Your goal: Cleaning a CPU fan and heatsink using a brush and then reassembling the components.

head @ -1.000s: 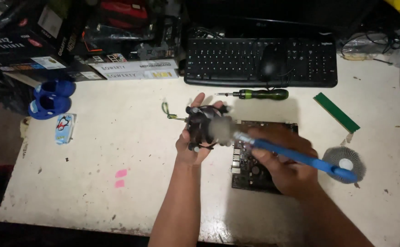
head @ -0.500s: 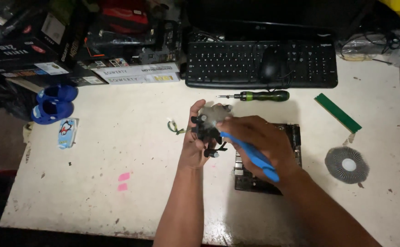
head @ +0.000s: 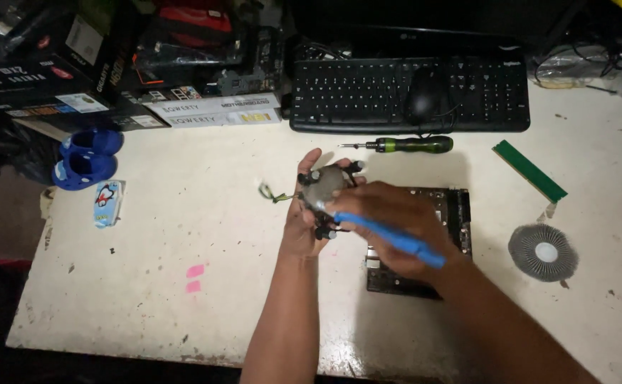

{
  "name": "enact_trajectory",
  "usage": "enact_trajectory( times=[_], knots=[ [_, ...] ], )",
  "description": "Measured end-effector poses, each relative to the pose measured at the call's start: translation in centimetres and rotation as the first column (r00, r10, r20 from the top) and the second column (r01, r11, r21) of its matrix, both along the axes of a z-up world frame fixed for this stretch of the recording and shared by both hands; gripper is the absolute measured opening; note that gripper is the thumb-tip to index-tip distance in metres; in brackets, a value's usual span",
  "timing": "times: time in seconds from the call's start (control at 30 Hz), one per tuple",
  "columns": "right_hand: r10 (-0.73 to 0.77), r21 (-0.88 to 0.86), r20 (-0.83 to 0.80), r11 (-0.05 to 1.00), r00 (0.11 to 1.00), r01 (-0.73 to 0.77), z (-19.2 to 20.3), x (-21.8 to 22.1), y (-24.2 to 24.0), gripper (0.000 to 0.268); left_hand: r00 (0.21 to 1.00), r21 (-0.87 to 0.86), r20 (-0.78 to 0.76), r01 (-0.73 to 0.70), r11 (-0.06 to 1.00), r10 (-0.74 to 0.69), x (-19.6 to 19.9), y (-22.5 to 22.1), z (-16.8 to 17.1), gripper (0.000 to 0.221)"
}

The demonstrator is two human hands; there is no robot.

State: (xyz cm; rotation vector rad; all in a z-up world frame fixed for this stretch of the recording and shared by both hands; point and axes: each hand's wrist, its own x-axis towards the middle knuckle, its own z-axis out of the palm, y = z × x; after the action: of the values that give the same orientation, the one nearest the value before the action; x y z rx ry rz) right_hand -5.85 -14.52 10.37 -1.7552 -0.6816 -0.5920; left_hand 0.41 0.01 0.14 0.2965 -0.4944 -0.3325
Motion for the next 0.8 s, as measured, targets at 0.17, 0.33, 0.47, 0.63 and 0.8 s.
enact_trajectory(
  times=[0.17,0.33,0.47,0.63,0.8],
  knots=[
    [-0.121,-0.023,0.033,0.992,0.992,0.121,0.4,-0.4,-1.1,0.025,0.997,0.091,0.043,-0.061,0.994,0.057,1.5,0.9,-1.3,0.109],
    [-0.200,-0.028,-0.044,0.980,0.979,0.198,2.6,-1.7,-2.3,0.028,0.995,0.013,0.040,-0.087,0.996,0.087,1.5,1.5,-0.5,0.117],
    [-0.194,0.094,-0.249,0.970,0.949,0.224,2.5,-2.5,-3.1,0.033,0.994,0.004,0.079,-0.073,0.997,0.073,1.8,1.6,-0.8,0.107],
    [-0.250,0.018,-0.208,0.966,0.946,0.259,3.2,-1.6,-1.5,0.031,0.992,0.049,0.093,-0.088,0.995,0.083,1.7,1.2,-1.3,0.110],
    [-0.303,-0.276,-0.032,0.918,0.952,0.283,4.7,-1.0,-0.2,0.027,0.974,0.152,0.152,-0.190,0.970,0.167,0.8,0.8,0.1,0.103]
  ],
)
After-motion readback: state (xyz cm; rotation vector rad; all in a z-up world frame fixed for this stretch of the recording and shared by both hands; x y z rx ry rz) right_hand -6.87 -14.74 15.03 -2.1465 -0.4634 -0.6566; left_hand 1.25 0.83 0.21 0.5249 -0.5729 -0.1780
